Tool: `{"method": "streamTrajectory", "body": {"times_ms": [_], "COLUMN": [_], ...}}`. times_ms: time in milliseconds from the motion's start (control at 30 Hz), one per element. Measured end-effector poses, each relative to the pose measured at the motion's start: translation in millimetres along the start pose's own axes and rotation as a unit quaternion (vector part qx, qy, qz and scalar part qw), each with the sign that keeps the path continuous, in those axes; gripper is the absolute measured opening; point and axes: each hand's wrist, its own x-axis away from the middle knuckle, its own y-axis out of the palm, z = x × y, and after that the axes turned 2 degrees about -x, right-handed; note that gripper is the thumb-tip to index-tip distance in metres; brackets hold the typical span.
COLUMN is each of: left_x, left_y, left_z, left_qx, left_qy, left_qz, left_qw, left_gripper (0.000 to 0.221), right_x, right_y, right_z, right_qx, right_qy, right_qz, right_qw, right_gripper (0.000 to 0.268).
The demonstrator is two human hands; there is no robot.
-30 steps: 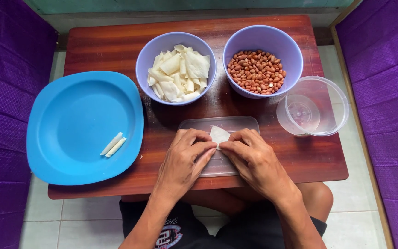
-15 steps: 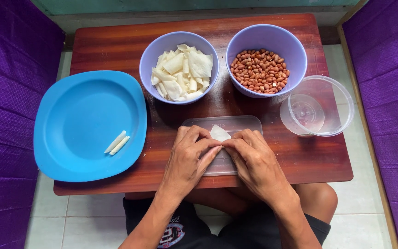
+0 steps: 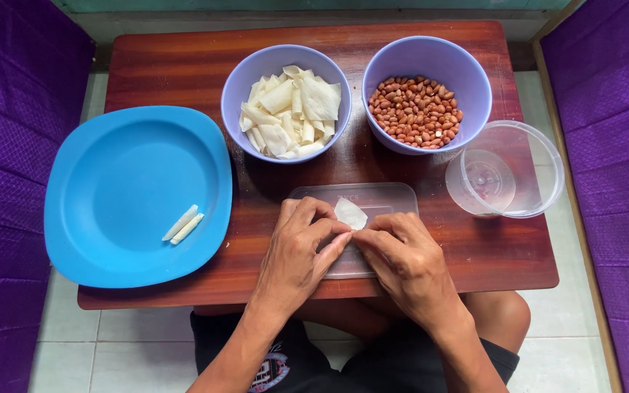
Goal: The person is manually wrapping peanuts and sliced ingredients into small square wrappers to create individual food rolls.
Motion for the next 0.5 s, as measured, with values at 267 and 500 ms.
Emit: {"method": "streamTrajectory", "body": {"times_ms": [267,500], "left_x": [-1.4,1.4], "left_y": [-2.0,-2.0], "left_z": [-1.4,-10.8], "left_qx": [0.019,0.047], "left_qy": [0.002,-0.018], "left_qz": [-0.01,-0.02], "left_qw": [1.0,0.999], "left_gripper": [0.01,0.012], "right_x": [-3.9,-12.6], "right_y": [0.3,5.0], "right_z": [-3.3,0.4], "right_qx": [0.045,0.132], "right_qy": [-0.008,0.0], "right_qz": [-0.022,-0.03], "right_qw": [0.999,0.991], "right_gripper": [0.022,0.007]}}
